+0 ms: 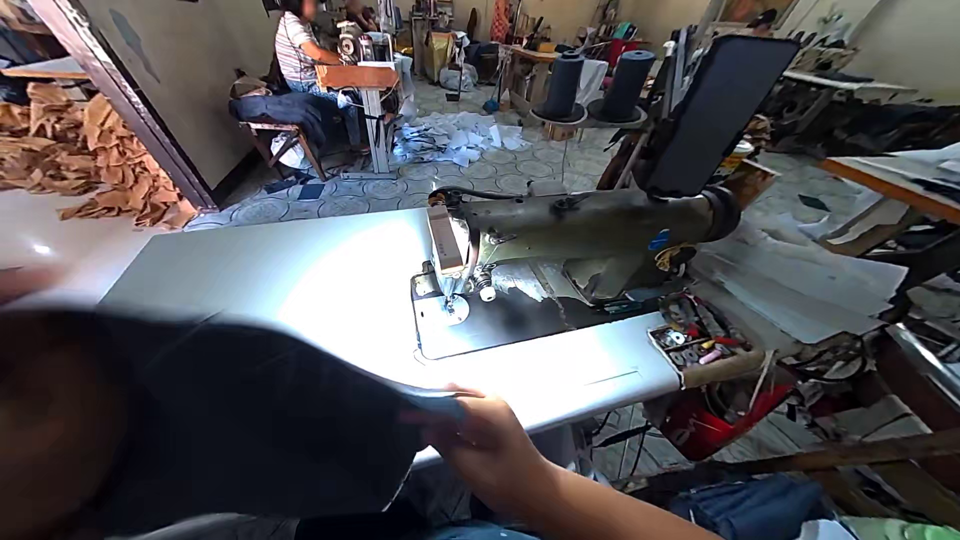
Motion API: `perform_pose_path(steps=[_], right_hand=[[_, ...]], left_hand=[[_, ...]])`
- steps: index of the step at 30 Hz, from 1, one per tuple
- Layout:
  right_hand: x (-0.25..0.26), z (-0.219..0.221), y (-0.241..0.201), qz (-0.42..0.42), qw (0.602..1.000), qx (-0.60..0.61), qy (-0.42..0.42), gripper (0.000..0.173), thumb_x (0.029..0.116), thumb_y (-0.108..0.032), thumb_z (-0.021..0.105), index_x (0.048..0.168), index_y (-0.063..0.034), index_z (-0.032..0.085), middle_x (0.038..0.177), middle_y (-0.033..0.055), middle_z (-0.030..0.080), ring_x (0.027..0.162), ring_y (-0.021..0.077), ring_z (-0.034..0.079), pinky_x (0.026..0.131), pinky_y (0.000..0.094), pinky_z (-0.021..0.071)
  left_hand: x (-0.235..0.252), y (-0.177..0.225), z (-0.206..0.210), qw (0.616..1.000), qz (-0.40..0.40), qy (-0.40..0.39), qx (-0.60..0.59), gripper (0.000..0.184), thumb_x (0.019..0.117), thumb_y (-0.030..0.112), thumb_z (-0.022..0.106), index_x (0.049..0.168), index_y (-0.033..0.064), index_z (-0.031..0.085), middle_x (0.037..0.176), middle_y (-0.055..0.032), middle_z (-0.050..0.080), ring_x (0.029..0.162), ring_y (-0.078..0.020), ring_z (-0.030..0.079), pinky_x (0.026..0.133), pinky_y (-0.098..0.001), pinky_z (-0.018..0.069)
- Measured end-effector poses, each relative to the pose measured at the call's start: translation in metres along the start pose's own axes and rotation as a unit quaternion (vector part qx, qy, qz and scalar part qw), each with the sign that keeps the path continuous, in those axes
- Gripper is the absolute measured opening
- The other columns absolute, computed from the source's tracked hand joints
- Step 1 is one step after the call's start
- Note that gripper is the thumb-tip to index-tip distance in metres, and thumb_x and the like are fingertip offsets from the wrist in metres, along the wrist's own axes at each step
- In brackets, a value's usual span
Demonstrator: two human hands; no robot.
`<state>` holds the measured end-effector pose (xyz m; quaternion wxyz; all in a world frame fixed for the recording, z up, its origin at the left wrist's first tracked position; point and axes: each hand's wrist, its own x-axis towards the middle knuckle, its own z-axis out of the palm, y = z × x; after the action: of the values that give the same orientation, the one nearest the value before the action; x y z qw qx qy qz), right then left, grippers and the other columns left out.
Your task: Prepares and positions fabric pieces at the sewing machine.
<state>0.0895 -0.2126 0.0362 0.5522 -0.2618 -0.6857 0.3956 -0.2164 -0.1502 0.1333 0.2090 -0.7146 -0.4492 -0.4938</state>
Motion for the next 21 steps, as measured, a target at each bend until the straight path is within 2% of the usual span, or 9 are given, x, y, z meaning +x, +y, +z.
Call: perform_pose_path(steps=[2, 4, 6, 9, 11, 15, 18, 20, 21], right_hand=[[-0.013, 0.007, 0.014, 0.219, 0.967, 0.132, 0.006, 0.036, 0.0994, 0.001, 0.055, 0.134, 0.01, 0.057, 0.118, 0.0095, 0.071, 0.102, 0.0064, 0.07, 0.095, 0.0271, 0.0571], [-0.031, 0.009, 0.029, 0.329, 0.922, 0.206, -0.005, 0.053, 0.0986, -0.006, 0.057, 0.148, 0.0078, 0.044, 0.126, 0.0123, 0.067, 0.107, 0.0121, 0.068, 0.099, 0.0323, 0.055], [-0.05, 0.004, 0.034, 0.381, 0.892, 0.242, -0.027, 0.064, 0.0975, -0.01, 0.06, 0.155, 0.0043, 0.035, 0.143, 0.0159, 0.056, 0.118, 0.0173, 0.065, 0.103, 0.0357, 0.0539], [-0.066, -0.004, 0.034, 0.414, 0.874, 0.251, -0.033, 0.067, 0.0972, -0.013, 0.062, 0.157, 0.0, 0.035, 0.153, 0.0145, 0.048, 0.126, 0.0196, 0.062, 0.105, 0.038, 0.0533], [-0.067, -0.006, 0.033, 0.421, 0.871, 0.248, -0.048, 0.068, 0.0972, -0.014, 0.061, 0.158, -0.0011, 0.033, 0.156, 0.0128, 0.045, 0.129, 0.0182, 0.06, 0.106, 0.0369, 0.052], [-0.061, -0.005, 0.038, 0.403, 0.875, 0.262, -0.064, 0.073, 0.0958, -0.012, 0.062, 0.159, -0.0004, 0.028, 0.161, 0.0139, 0.038, 0.135, 0.0198, 0.055, 0.109, 0.0374, 0.0512], [-0.057, -0.006, 0.041, 0.398, 0.878, 0.258, -0.066, 0.075, 0.0954, -0.014, 0.062, 0.16, -0.0002, 0.026, 0.158, 0.0143, 0.042, 0.133, 0.0196, 0.057, 0.108, 0.0377, 0.0519], [-0.054, -0.008, 0.039, 0.405, 0.878, 0.249, -0.059, 0.071, 0.0961, -0.013, 0.061, 0.158, -0.0026, 0.03, 0.145, 0.0116, 0.053, 0.112, 0.0167, 0.068, 0.092, 0.0344, 0.0599], [-0.054, -0.009, 0.039, 0.402, 0.883, 0.237, -0.052, 0.063, 0.0971, -0.012, 0.06, 0.155, -0.0037, 0.036, 0.125, 0.0072, 0.06, 0.091, 0.0125, 0.069, 0.077, 0.0297, 0.0618]], left_hand=[[0.037, -0.015, 0.074, 0.991, 0.11, -0.062, -0.043, 0.03, 0.1063, 0.018, 0.049, 0.124, -0.0014, 0.064, 0.141, -0.0299, 0.051, 0.136, -0.0425, 0.046, 0.114, -0.0557, 0.0356], [0.029, -0.018, 0.145, 0.97, 0.105, -0.22, -0.012, 0.044, 0.1041, 0.031, 0.054, 0.143, 0.0112, 0.059, 0.161, -0.0297, 0.033, 0.149, -0.0543, 0.027, 0.114, -0.0736, 0.026], [0.001, 0.007, 0.18, 0.916, 0.009, -0.401, -0.013, 0.053, 0.103, 0.038, 0.059, 0.15, 0.0133, 0.053, 0.164, -0.0207, 0.032, 0.153, -0.047, 0.024, 0.111, -0.0803, 0.0243], [-0.047, 0.039, 0.195, 0.813, -0.075, -0.578, -0.002, 0.067, 0.1042, 0.061, 0.04, 0.164, 0.0327, 0.028, 0.174, -0.0042, 0.012, 0.159, -0.0402, 0.002, 0.109, -0.0858, 0.0073], [-0.075, 0.042, 0.197, 0.804, -0.063, -0.592, 0.022, 0.071, 0.1013, 0.071, 0.03, 0.165, 0.0408, 0.018, 0.174, -0.003, 0.008, 0.159, -0.0401, 0.001, 0.109, -0.0862, 0.0035], [-0.087, 0.048, 0.176, 0.867, -0.054, -0.495, -0.003, 0.072, 0.1051, 0.06, 0.034, 0.163, 0.0173, 0.032, 0.171, -0.0108, 0.02, 0.159, -0.0348, 0.014, 0.119, -0.0756, 0.006], [-0.096, 0.06, 0.143, 0.879, -0.065, -0.471, -0.024, 0.062, 0.1038, 0.054, 0.04, 0.16, 0.03, 0.038, 0.171, -0.0083, 0.024, 0.158, -0.0362, 0.016, 0.115, -0.0789, 0.0101], [-0.104, 0.064, 0.131, 0.851, -0.075, -0.52, -0.004, 0.063, 0.1017, 0.063, 0.038, 0.161, 0.0422, 0.032, 0.173, -0.005, 0.017, 0.159, -0.0398, 0.008, 0.11, -0.0842, 0.0061], [-0.106, 0.064, 0.129, 0.824, -0.082, -0.561, 0.005, 0.065, 0.1009, 0.067, 0.037, 0.162, 0.0442, 0.028, 0.174, -0.0037, 0.011, 0.159, -0.0406, 0.002, 0.11, -0.0849, 0.0027]])
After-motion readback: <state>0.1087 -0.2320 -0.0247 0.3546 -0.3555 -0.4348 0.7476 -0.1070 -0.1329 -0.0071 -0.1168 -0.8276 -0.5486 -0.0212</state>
